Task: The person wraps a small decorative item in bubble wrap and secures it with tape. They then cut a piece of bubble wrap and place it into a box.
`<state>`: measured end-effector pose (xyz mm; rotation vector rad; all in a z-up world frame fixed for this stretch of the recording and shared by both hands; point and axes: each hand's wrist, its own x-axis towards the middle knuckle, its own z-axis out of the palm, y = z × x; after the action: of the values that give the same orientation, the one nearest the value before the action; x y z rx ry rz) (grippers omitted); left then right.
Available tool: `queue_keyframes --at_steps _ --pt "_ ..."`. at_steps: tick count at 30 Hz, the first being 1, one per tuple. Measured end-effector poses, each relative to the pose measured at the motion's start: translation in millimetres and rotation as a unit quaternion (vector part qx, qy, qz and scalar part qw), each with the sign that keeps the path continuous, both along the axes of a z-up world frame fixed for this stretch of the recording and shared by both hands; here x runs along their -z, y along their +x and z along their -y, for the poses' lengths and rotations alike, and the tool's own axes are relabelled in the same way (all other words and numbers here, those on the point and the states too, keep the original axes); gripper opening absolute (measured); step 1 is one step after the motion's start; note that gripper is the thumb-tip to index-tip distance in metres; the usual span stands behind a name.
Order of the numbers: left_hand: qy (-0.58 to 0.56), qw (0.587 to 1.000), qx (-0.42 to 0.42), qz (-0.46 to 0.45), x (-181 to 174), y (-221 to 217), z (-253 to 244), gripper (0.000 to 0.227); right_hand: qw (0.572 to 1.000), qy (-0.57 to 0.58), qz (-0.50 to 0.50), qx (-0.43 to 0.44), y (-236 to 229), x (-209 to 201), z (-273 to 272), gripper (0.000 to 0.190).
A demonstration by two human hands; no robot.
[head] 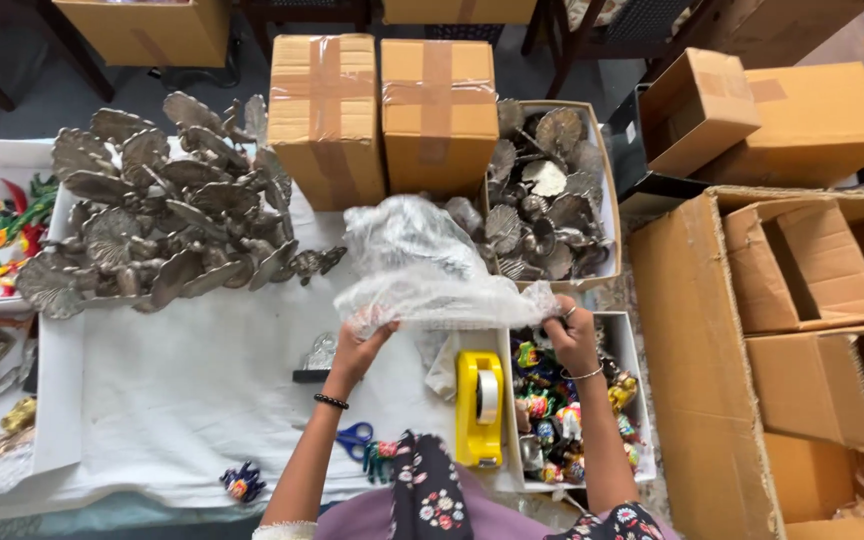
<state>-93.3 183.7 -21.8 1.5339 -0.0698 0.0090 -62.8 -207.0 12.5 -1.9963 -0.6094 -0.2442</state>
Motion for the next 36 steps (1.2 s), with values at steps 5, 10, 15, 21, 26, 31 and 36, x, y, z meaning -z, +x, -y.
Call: queue_keyframes --at_steps 5,10,15,21,26,31,36 --pt "0.022 0.997 -0.075 -0.026 -20.8 -28.1 -26.9 0.021 0.937 0.059 -0.304 0.161 -33.5 0.0 -51.8 0.022" --pt "0.336 0.886 -0.102 0.302 -45.3 -52.1 -20.9 0.014 0.978 -0.068 -0.045 0.191 -72.2 -4.6 -135.9 0.044" --pt "0.266 0.903 -0.167 0.292 49.0 -68.2 -36.1 0.009 0.973 -0.092 -0.213 -0.008 -107.7 85.6 -247.5 0.038" --pt "0.288 0.894 -0.271 0.212 141.6 -99.3 -59.1 0.025 0.938 -0.344 0.045 -0.02 -101.4 237.5 -325.2 0.049" --pt "0.45 0.764 -0.296 0.356 86.9 -133.7 -68.1 0.045 0.907 -0.344 -0.03 0.241 -134.6 127.0 -305.0 0.044" --pt "0.216 0.971 -0.103 0.01 109.5 -142.2 -39.4 0.043 0.806 0.144 -0.567 0.094 -183.6 87.0 -325.2 0.07" --pt "-0.164 0.969 -0.169 0.069 29.3 -167.9 -77.6 0.071 0.464 0.604 -0.631 -0.146 -128.0 62.9 -360.9 0.088"
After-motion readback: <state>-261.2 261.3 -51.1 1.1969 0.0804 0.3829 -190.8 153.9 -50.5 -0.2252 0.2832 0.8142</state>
